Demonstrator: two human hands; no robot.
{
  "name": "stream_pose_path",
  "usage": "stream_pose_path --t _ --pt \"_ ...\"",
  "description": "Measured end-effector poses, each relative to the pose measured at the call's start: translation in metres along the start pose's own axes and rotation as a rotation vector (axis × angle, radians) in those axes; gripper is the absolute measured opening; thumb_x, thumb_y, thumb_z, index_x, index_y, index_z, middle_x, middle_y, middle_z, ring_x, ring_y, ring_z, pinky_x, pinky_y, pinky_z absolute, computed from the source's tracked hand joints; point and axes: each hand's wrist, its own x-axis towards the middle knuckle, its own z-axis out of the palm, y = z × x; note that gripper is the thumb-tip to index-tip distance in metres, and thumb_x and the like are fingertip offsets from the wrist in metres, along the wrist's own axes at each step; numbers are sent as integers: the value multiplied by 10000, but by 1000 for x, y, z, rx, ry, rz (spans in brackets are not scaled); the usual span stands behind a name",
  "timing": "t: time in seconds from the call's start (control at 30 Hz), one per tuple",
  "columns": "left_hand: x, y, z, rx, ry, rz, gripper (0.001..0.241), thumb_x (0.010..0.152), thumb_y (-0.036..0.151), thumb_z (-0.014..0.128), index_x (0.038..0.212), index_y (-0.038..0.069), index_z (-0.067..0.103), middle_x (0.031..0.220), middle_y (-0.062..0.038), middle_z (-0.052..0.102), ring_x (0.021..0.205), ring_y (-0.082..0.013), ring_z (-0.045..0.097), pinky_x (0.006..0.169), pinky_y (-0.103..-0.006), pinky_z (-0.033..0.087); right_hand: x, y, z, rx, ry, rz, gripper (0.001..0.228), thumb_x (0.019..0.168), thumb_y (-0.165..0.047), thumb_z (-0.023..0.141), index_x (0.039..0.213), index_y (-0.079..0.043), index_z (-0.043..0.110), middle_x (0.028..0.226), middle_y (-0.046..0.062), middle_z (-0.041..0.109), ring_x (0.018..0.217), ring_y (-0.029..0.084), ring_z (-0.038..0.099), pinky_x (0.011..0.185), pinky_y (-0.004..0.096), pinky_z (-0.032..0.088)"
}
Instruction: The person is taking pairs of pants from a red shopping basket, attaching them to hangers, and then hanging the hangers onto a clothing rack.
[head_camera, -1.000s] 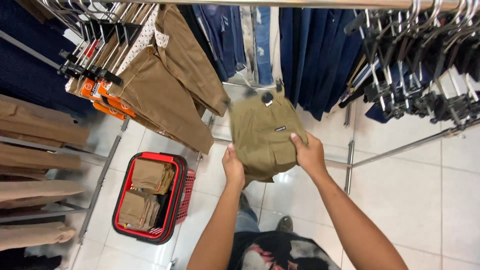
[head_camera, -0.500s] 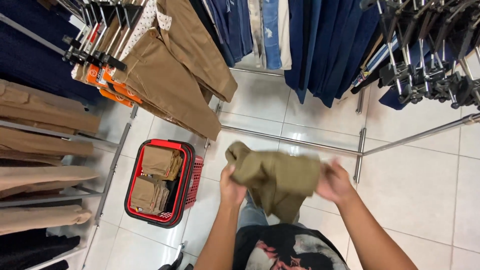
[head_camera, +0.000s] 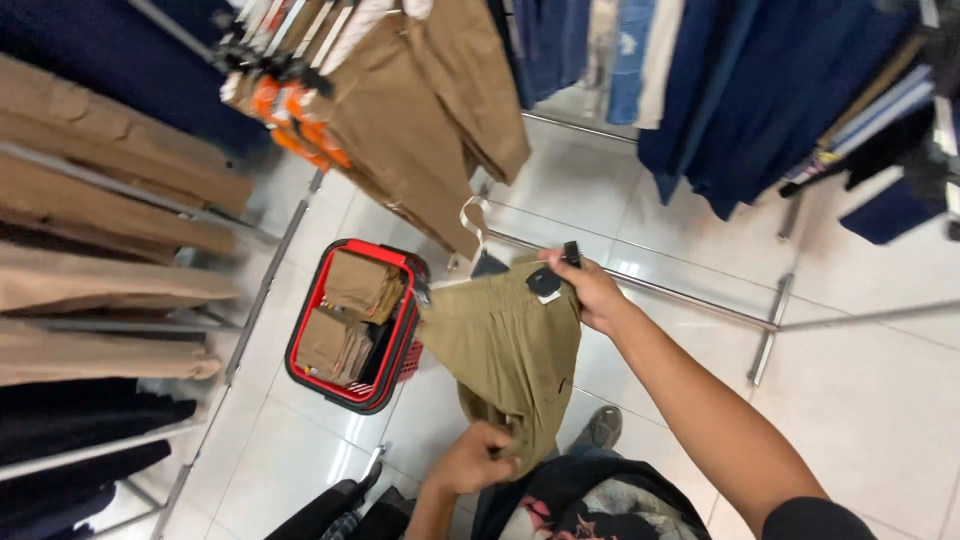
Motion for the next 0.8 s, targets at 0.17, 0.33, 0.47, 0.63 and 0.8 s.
stream_pose_path --t 0.17,0.33,0.47,0.63,0.8 --pt "-6 -1 -24 164 139 -267 455 948 200 645 724 225 251 724 67 230 690 -67 267 649 -355 193 37 10 39 -225 -71 -24 260 990 -257 745 1188 -92 772 1143 115 728 1041 247 706 921 342 568" --pt "-7 -75 -86 62 740 -532 736 853 520 809 1485 201 607 1443 -40 651 1310 -202 623 1049 -394 551 65 10 47 -120 -165 -114 331 919 -256 797 1165 -41 747 1080 157 728 990 278 715 893 398 601" --pt "5 15 -166 -52 972 -89 1134 838 382 854 1717 166 170 1743 -70 368 1581 -272 396 1289 -477 281 76 10 46 -113 -179 -114 318 889 -217 821 1147 -47 743 977 148 733 880 292 728 767 405 596" --pt "17 105 -250 -211 563 259 390 887 219 833 1222 28 780 1163 -177 850 1110 -246 793 949 -368 634 60 -31 64 -99 -373 -218 282 918 -213 783 1121 -38 697 1167 370 797 997 430 804 837 526 673" --pt "65 136 -263 -267 661 392 161 833 -30 877 985 -33 825 858 -188 840 797 -173 764 746 -301 591 36 -71 65 -244 -350 -381 1099 572 -393 929 1515 14 537 1269 318 771 1077 339 764 886 468 628"
